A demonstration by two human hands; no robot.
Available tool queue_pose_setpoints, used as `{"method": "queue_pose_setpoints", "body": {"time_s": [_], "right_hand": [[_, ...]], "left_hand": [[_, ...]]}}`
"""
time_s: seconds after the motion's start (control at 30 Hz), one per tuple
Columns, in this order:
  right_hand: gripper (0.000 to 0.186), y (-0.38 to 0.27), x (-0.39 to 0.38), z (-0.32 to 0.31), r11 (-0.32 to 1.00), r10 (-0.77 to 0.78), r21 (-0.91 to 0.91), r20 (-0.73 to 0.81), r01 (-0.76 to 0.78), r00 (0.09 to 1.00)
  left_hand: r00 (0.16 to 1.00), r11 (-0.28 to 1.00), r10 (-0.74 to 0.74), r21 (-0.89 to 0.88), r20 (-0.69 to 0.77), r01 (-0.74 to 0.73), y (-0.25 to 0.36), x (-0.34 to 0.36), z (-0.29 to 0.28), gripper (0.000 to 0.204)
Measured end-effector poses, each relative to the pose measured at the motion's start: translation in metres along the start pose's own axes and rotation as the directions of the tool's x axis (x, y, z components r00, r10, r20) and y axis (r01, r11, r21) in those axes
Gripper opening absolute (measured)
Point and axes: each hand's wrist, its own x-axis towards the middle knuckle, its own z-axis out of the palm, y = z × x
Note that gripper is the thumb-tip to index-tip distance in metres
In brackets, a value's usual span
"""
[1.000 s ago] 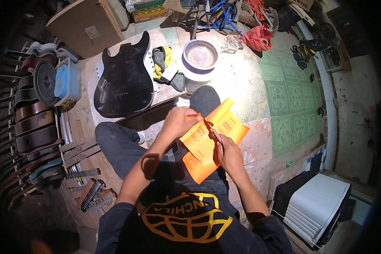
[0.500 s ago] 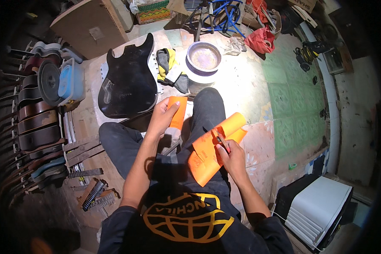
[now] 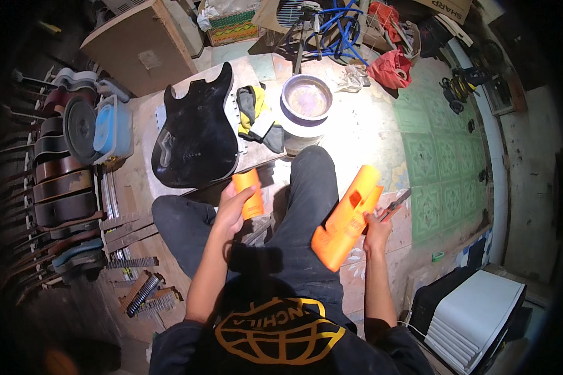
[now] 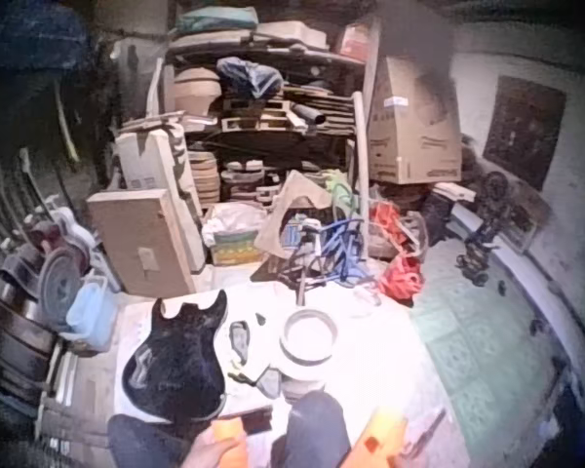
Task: The person cuts a piece of sandpaper and uses it to sand the surface of a guitar body.
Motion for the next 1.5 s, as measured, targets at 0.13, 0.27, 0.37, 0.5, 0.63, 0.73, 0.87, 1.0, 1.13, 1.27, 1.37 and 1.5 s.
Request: {"method": "queue_pose_setpoints", "body": {"time_s": [0.13,0.27,0.37,0.5,0.63,0.73,0.87,1.0,1.13,1.27,1.37,1.5], "right_hand": [[0.040,0.048,0.116,-0.013,0.991,-0.099,-0.106,-0.236,0.075,0.967],[0.054,0.117,0.194,0.009,0.944,-0.229,-0.311,-0.372,0.112,0.900],[0.070,0.193,0.247,-0.020,0.409,-0.362,-0.909,-0.087,0.075,0.928],[0.049,0.276,0.295,-0.044,0.676,-0.044,-0.718,-0.264,-0.165,0.964],[0.050,0.322,0.245,0.031,0.633,0.223,-0.718,-0.188,-0.289,0.957],[0.063,0.315,0.257,0.030,0.551,0.201,-0.755,-0.295,-0.357,0.934],[0.069,0.260,0.257,0.087,0.573,0.117,-0.734,-0.366,-0.364,0.923],[0.053,0.156,0.260,0.159,0.931,-0.046,-0.359,0.082,0.072,0.996],[0.043,-0.010,0.178,0.263,0.845,-0.133,-0.325,0.642,0.424,0.755],[0.060,-0.027,0.149,0.326,0.255,-0.211,-0.143,0.957,0.956,0.200],[0.059,-0.001,0.156,0.337,-0.007,-0.140,-0.070,0.988,0.997,0.069],[0.058,-0.029,0.114,0.327,0.298,-0.226,-0.207,0.933,0.932,0.279]], "left_hand": [[0.989,1.000,-0.016,-0.017,-0.147,0.014,0.004,-0.006,-0.021,0.030],[0.971,0.997,-0.052,0.038,-0.232,0.062,0.004,-0.006,-0.039,0.033],[0.966,0.996,-0.049,0.056,-0.254,0.066,-0.006,-0.003,-0.040,0.027],[0.973,0.996,-0.090,-0.005,-0.211,0.091,-0.020,0.002,-0.037,0.028],[0.918,0.984,-0.142,0.051,-0.370,0.173,-0.016,-0.016,-0.052,0.030],[0.918,0.973,-0.195,0.051,-0.346,0.225,-0.025,-0.010,-0.055,0.031],[0.917,0.974,-0.143,0.114,-0.372,0.198,-0.035,-0.015,-0.068,0.028],[0.909,0.978,-0.124,0.105,-0.397,0.179,-0.026,-0.010,-0.060,0.020],[0.922,0.983,-0.121,0.083,-0.367,0.162,-0.013,-0.011,-0.058,0.022],[0.964,0.978,-0.041,0.187,-0.264,0.093,0.006,-0.010,-0.056,0.032],[0.953,0.935,0.172,0.347,-0.250,-0.078,-0.001,-0.007,-0.068,0.040],[0.925,0.968,0.250,0.038,-0.286,-0.250,0.017,-0.025,-0.063,0.049]]}}
